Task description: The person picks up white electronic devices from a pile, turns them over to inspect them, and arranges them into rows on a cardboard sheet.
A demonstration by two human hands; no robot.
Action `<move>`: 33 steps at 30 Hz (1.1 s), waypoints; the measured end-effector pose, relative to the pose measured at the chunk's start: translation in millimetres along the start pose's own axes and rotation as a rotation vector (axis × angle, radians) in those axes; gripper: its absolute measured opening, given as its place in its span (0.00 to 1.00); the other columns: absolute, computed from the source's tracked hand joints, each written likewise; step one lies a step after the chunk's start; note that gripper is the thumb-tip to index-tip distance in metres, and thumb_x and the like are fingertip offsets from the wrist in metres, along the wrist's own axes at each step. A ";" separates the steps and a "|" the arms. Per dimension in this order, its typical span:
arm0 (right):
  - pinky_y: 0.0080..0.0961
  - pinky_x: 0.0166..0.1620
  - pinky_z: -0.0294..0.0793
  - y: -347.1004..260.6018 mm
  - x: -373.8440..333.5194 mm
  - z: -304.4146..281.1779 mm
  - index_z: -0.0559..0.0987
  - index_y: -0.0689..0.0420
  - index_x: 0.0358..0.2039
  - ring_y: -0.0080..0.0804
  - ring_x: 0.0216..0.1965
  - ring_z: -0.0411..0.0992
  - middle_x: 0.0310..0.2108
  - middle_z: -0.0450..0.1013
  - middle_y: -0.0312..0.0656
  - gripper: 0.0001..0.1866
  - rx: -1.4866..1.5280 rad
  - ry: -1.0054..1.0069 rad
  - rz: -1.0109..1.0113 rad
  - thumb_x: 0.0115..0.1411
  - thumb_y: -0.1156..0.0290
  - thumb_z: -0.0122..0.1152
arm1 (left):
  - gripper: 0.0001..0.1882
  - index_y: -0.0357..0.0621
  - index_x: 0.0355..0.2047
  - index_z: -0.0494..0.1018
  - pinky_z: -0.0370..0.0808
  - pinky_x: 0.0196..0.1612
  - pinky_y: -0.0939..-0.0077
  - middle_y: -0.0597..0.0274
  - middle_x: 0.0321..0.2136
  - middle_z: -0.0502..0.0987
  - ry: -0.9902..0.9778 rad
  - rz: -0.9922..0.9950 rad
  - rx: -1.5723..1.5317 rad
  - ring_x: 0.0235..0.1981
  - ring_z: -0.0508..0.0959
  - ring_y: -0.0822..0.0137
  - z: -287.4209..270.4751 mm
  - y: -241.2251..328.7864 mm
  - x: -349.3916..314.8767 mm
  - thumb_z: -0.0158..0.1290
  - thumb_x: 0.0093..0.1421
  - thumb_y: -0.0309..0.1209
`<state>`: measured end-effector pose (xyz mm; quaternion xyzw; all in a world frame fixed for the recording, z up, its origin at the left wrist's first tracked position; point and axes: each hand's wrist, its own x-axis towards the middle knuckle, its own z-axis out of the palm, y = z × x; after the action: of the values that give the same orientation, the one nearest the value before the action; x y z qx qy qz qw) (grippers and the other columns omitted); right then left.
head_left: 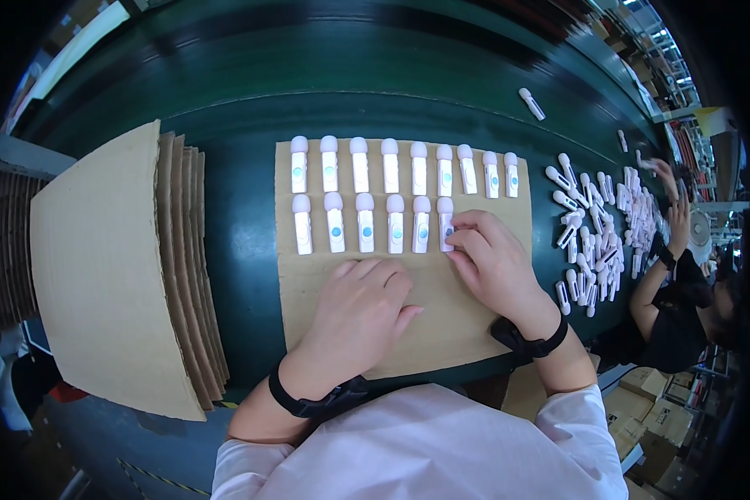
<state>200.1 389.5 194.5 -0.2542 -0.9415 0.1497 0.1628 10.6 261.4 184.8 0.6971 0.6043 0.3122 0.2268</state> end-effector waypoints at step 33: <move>0.18 0.44 0.72 41.4 23.0 -40.8 0.78 0.60 0.45 0.19 0.38 0.71 0.39 0.75 0.35 0.11 0.964 0.020 0.528 0.61 0.76 0.59 | 0.15 0.42 0.38 0.74 0.69 0.45 0.64 0.59 0.39 0.77 0.248 0.044 -0.050 0.40 0.76 0.58 3.7 3.6 0.5 0.64 0.50 0.29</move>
<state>214.7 444.0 221.5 -0.3800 -0.6690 0.5972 0.2265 15.7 261.5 184.8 0.6605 0.6040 0.4160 0.1608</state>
